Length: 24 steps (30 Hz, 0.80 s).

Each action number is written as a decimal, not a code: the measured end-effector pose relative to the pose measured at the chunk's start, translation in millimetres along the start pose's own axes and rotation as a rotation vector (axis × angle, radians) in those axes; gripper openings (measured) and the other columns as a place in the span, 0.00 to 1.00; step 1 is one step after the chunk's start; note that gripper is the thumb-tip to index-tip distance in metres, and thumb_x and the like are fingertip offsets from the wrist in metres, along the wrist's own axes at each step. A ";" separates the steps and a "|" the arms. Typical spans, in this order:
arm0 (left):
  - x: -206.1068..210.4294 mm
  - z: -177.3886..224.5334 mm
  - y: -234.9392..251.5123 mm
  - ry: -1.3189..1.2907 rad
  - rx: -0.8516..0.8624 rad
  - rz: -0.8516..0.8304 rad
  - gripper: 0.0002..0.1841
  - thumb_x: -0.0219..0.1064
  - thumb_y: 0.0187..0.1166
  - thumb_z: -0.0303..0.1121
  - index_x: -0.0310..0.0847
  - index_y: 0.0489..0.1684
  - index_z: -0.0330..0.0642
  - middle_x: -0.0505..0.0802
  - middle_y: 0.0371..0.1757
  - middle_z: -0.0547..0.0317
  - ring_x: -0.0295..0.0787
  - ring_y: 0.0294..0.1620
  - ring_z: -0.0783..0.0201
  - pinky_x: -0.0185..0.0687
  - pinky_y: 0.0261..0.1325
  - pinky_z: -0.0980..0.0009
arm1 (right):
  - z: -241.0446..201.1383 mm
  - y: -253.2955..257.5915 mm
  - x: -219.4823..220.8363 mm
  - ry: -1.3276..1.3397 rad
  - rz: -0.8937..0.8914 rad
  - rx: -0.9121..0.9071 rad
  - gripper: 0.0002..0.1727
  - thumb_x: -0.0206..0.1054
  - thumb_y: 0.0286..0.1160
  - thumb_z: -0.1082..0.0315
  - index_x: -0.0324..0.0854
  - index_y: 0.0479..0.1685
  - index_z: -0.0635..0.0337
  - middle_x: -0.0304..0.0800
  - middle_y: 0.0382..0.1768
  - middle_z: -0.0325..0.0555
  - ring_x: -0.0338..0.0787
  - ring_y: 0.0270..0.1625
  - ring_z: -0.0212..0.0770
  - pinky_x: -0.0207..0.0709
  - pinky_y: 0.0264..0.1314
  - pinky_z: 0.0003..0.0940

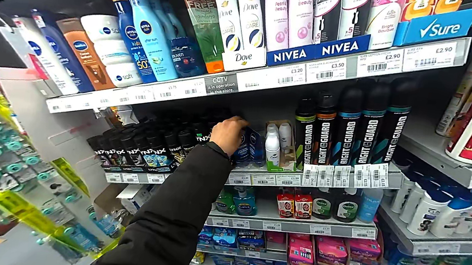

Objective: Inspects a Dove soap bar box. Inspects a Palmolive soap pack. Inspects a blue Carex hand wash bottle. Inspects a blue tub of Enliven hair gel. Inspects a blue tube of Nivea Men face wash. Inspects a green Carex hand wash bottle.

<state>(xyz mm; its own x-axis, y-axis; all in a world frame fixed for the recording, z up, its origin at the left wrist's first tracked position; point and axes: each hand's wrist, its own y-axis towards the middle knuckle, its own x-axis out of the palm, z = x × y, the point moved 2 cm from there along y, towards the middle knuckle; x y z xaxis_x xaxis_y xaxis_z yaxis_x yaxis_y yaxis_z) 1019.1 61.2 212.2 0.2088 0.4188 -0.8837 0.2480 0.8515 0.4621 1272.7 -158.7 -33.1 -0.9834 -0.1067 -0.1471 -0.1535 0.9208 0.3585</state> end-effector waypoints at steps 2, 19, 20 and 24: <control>6.5 4.5 7.6 0.018 0.190 -0.063 0.18 0.66 0.81 0.25 0.88 0.68 0.46 0.88 0.73 0.48 0.88 0.68 0.42 0.82 0.65 0.36 | -2.3 0.5 1.3 0.011 -0.005 0.010 0.20 0.73 0.75 0.73 0.83 0.64 0.72 0.96 0.42 0.49 0.95 0.37 0.39 0.91 0.41 0.36; -6.8 -8.1 39.2 0.187 0.462 -0.231 0.12 0.62 0.88 0.34 0.94 0.54 0.50 0.96 0.55 0.52 0.93 0.58 0.44 0.81 0.63 0.38 | 6.6 -7.5 -0.9 0.012 0.012 0.038 0.20 0.73 0.76 0.70 0.84 0.64 0.70 0.96 0.41 0.50 0.95 0.37 0.39 0.91 0.41 0.37; -6.5 -8.1 38.8 0.182 0.466 -0.230 0.12 0.62 0.88 0.34 0.94 0.54 0.50 0.96 0.54 0.51 0.93 0.58 0.44 0.81 0.63 0.38 | 7.8 -7.9 -1.3 0.010 0.009 0.045 0.20 0.73 0.76 0.70 0.84 0.64 0.70 0.96 0.42 0.50 0.95 0.37 0.39 0.91 0.42 0.37; -5.2 -7.2 37.6 0.188 0.494 -0.242 0.13 0.59 0.90 0.34 0.93 0.54 0.48 0.97 0.49 0.48 0.94 0.54 0.42 0.83 0.62 0.39 | 13.1 -8.3 1.7 0.005 -0.023 0.053 0.19 0.72 0.78 0.69 0.84 0.65 0.69 0.96 0.41 0.49 0.94 0.36 0.39 0.90 0.39 0.37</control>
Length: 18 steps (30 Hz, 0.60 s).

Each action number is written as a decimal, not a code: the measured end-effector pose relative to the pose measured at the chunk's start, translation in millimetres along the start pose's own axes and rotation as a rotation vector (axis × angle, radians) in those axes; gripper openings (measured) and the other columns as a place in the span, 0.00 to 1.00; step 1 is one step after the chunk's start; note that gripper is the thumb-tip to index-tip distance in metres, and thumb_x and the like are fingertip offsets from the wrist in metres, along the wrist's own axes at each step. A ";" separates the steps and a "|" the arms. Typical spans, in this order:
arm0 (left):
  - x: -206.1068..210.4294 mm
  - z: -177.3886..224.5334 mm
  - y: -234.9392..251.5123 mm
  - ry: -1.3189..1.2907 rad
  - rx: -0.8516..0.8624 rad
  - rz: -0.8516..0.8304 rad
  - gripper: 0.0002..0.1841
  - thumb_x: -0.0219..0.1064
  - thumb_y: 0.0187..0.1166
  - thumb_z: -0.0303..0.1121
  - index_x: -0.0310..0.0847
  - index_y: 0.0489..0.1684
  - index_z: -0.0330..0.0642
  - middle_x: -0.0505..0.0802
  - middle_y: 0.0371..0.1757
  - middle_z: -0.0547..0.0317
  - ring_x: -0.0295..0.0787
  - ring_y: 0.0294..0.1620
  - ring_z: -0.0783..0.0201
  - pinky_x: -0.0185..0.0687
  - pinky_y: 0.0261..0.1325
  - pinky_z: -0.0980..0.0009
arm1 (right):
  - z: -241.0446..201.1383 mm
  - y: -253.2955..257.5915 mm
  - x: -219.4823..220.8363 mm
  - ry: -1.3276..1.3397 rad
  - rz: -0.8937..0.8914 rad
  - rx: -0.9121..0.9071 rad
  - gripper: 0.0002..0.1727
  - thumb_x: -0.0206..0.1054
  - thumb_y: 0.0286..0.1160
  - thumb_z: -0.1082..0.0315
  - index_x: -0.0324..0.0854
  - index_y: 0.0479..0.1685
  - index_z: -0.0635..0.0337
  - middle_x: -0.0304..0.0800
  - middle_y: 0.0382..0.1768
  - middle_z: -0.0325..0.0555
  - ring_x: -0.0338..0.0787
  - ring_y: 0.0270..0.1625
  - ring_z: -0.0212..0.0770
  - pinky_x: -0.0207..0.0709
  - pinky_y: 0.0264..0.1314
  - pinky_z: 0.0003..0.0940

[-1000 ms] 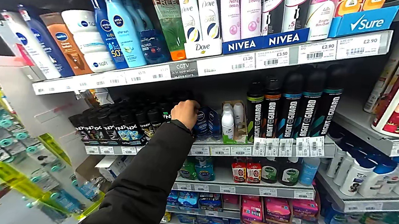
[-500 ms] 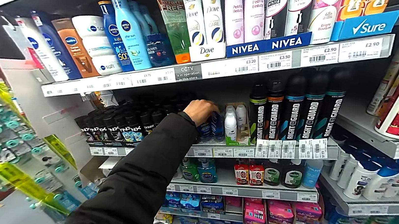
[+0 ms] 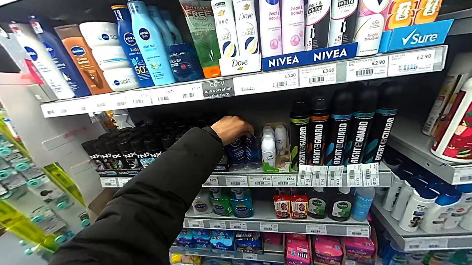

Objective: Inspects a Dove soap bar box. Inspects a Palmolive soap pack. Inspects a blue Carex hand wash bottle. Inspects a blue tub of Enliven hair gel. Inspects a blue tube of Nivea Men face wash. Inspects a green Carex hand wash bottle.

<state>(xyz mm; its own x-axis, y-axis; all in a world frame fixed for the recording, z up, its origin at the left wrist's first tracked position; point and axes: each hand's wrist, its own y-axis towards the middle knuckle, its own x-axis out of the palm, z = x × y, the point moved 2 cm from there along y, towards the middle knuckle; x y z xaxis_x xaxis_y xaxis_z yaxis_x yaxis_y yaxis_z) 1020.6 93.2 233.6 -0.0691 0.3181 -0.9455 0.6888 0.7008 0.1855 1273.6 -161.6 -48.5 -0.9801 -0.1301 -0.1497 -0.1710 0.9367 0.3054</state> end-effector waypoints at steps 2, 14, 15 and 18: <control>0.4 0.4 -0.2 0.024 0.029 0.002 0.13 0.58 0.90 0.34 0.91 0.53 0.45 0.96 0.48 0.48 0.94 0.53 0.43 0.84 0.61 0.41 | 2.1 0.4 1.8 0.008 -0.013 -0.004 0.19 0.72 0.78 0.69 0.84 0.65 0.69 0.96 0.41 0.49 0.94 0.36 0.39 0.90 0.38 0.37; 4.3 -1.0 -1.9 0.029 0.100 0.047 0.12 0.55 0.92 0.32 0.87 0.53 0.41 0.95 0.48 0.49 0.94 0.53 0.47 0.86 0.61 0.47 | -4.4 28.7 17.6 -0.218 -0.062 -0.104 0.18 0.74 0.76 0.63 0.89 0.62 0.60 0.96 0.48 0.45 0.95 0.43 0.38 0.92 0.46 0.38; 3.8 -0.7 -1.8 0.010 0.097 0.048 0.12 0.55 0.92 0.32 0.88 0.52 0.41 0.95 0.49 0.49 0.94 0.53 0.48 0.86 0.61 0.47 | -9.6 44.7 22.8 -0.306 -0.048 -0.199 0.18 0.75 0.76 0.60 0.90 0.62 0.55 0.95 0.51 0.43 0.94 0.44 0.37 0.90 0.47 0.38; 1.7 4.4 -0.9 -0.043 0.086 0.022 0.12 0.57 0.91 0.33 0.88 0.53 0.41 0.95 0.50 0.49 0.94 0.53 0.48 0.85 0.63 0.46 | -39.4 105.9 36.3 -0.498 -0.042 -0.418 0.20 0.70 0.78 0.52 0.89 0.65 0.49 0.90 0.66 0.40 0.94 0.56 0.37 0.89 0.56 0.39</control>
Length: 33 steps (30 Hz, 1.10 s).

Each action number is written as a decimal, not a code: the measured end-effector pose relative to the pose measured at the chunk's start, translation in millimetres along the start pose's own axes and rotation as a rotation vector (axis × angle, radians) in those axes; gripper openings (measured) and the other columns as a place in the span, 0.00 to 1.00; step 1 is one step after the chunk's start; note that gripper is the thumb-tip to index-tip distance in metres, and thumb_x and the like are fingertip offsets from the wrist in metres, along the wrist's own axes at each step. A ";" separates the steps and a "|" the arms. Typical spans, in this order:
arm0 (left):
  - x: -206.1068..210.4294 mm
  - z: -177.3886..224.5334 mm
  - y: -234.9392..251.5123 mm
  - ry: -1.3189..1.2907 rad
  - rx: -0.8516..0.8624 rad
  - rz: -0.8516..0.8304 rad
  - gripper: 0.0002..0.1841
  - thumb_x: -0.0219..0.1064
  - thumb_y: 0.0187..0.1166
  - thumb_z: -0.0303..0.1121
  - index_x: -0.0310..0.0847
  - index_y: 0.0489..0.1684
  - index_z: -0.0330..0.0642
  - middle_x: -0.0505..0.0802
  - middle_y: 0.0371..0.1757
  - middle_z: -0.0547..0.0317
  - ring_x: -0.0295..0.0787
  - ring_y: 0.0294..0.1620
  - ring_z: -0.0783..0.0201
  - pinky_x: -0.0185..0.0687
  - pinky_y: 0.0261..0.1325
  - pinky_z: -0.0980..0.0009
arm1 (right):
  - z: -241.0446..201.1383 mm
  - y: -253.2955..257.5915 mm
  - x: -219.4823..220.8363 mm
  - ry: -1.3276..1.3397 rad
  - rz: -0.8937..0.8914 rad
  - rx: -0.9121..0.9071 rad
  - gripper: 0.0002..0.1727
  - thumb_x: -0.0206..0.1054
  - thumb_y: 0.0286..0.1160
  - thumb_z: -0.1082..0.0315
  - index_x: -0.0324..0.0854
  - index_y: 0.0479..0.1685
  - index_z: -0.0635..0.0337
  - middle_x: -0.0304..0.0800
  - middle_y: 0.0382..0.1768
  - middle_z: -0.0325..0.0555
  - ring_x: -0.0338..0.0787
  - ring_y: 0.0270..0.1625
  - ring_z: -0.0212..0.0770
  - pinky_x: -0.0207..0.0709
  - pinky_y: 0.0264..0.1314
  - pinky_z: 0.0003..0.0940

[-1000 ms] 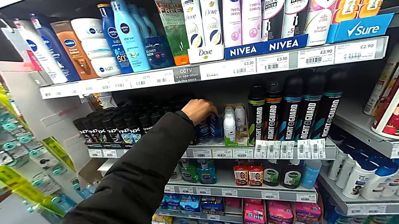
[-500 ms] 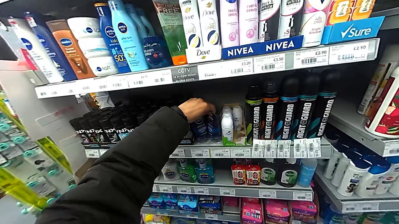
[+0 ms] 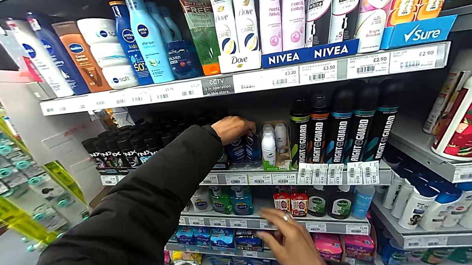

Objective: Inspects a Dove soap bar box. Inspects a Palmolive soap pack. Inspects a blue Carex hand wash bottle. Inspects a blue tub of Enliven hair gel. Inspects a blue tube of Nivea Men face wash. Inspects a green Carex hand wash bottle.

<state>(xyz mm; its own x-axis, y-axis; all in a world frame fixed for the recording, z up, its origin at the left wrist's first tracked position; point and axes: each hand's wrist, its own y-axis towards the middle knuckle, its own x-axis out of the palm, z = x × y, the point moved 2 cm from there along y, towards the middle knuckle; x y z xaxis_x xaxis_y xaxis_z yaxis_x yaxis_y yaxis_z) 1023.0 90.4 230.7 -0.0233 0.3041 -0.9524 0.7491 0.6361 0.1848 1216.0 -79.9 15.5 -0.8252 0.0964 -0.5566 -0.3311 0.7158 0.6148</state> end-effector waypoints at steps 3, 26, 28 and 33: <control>-2.1 1.3 0.8 -0.088 -0.021 -0.004 0.11 0.59 0.89 0.31 0.90 0.51 0.39 0.95 0.48 0.47 0.94 0.53 0.48 0.84 0.64 0.47 | -5.7 61.4 -0.5 -0.173 -0.129 -0.056 0.26 0.67 0.81 0.52 0.81 0.76 0.50 0.80 0.79 0.42 0.84 0.74 0.45 0.80 0.73 0.46; -8.3 -4.6 19.8 -0.286 0.067 -0.127 0.06 0.76 0.75 0.30 0.97 0.44 0.43 0.98 0.47 0.55 0.94 0.53 0.59 0.84 0.66 0.53 | 20.3 120.7 33.6 -0.541 -0.244 -0.145 0.28 0.73 0.74 0.59 0.80 0.72 0.65 0.75 0.80 0.60 0.70 0.86 0.54 0.68 0.82 0.52; -9.0 -9.6 21.6 -0.308 0.059 -0.117 0.06 0.76 0.75 0.31 0.97 0.44 0.42 0.98 0.48 0.55 0.94 0.53 0.59 0.84 0.67 0.53 | 18.2 123.0 32.3 -0.517 -0.255 -0.128 0.27 0.73 0.73 0.59 0.81 0.70 0.64 0.76 0.78 0.59 0.71 0.85 0.55 0.68 0.83 0.52; -23.5 -12.1 19.3 -0.288 0.033 -0.026 0.06 0.76 0.77 0.33 0.97 0.44 0.43 0.98 0.46 0.56 0.95 0.51 0.62 0.85 0.64 0.56 | 18.3 124.5 32.7 -0.495 -0.264 -0.116 0.26 0.73 0.74 0.58 0.82 0.68 0.61 0.76 0.78 0.59 0.70 0.85 0.56 0.69 0.81 0.52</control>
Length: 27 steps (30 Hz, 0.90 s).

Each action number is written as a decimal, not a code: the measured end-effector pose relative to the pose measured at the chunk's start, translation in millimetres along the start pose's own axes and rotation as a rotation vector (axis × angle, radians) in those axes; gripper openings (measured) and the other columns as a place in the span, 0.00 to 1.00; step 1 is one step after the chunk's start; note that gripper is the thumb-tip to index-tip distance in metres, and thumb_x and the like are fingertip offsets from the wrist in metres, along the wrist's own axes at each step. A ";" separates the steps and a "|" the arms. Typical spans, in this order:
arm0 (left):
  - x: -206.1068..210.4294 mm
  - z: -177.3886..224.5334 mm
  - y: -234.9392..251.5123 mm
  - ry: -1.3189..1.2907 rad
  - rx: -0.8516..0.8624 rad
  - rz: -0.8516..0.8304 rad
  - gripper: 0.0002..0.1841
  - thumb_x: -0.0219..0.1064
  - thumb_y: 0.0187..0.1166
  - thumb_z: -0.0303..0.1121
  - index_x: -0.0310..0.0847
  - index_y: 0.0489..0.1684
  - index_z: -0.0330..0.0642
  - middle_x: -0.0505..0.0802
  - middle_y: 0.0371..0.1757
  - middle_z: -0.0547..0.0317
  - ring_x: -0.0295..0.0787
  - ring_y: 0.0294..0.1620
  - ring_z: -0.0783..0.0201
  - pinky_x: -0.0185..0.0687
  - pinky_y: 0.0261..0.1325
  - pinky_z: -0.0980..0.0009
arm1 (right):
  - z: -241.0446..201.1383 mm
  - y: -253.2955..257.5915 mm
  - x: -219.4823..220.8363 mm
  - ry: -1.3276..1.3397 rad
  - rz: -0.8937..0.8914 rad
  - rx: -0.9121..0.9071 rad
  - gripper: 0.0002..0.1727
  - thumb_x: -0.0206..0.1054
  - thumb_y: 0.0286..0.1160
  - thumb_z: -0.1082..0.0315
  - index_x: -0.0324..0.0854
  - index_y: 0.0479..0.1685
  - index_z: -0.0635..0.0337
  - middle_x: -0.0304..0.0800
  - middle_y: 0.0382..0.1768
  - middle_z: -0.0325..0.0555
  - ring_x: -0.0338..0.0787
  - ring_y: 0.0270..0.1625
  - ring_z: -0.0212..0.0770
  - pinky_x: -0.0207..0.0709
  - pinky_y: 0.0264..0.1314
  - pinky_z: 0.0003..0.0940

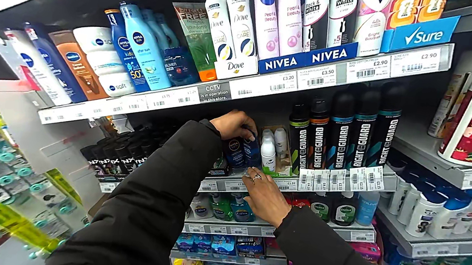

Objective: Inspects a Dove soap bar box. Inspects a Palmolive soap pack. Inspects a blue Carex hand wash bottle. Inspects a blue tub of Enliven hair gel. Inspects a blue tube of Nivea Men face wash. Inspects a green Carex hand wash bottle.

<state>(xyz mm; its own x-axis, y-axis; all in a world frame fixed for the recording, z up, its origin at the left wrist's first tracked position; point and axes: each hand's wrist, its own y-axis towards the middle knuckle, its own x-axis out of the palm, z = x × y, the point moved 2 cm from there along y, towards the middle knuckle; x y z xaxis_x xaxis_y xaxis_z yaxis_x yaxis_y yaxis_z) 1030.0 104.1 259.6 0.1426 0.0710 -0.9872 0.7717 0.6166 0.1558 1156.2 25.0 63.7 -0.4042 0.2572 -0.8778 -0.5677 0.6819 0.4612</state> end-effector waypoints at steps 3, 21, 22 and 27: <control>1.3 12.7 -10.6 0.047 0.013 0.070 0.06 0.72 0.80 0.32 0.96 0.44 0.44 0.98 0.44 0.57 0.95 0.48 0.62 0.87 0.61 0.56 | 1.4 0.6 1.7 -0.011 0.016 -0.013 0.24 0.74 0.73 0.58 0.84 0.66 0.61 0.77 0.77 0.59 0.71 0.85 0.57 0.70 0.81 0.52; -30.5 64.4 -114.9 0.221 -0.081 0.483 0.12 0.70 0.81 0.47 0.96 0.48 0.55 0.95 0.36 0.61 0.88 0.40 0.59 0.80 0.49 0.53 | -15.9 -46.4 -19.0 0.302 0.512 0.023 0.16 0.70 0.78 0.58 0.91 0.57 0.56 0.88 0.69 0.49 0.91 0.65 0.47 0.87 0.62 0.45; -30.9 66.6 -122.1 0.207 -0.090 0.460 0.12 0.70 0.81 0.47 0.96 0.48 0.55 0.95 0.36 0.62 0.88 0.40 0.60 0.79 0.50 0.53 | -21.2 -51.9 -23.2 0.412 0.513 0.070 0.18 0.72 0.76 0.58 0.90 0.60 0.57 0.89 0.68 0.48 0.92 0.64 0.44 0.88 0.61 0.44; -15.5 80.3 -158.3 -0.237 -0.080 0.249 0.08 0.76 0.76 0.38 0.95 0.42 0.45 0.97 0.34 0.67 0.93 0.35 0.76 0.90 0.42 0.74 | -72.0 -88.9 -44.2 1.148 0.328 0.227 0.42 0.77 0.68 0.65 0.65 0.87 0.51 0.83 0.74 0.46 0.91 0.65 0.46 0.92 0.59 0.43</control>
<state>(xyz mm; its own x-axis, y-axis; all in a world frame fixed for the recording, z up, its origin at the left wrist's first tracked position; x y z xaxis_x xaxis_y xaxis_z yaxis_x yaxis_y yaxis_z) 955.4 -57.6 252.8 0.4671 0.0485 -0.8829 0.6458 0.6633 0.3781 1172.9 -96.4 70.8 -0.9704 -0.2372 -0.0452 -0.2269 0.8321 0.5060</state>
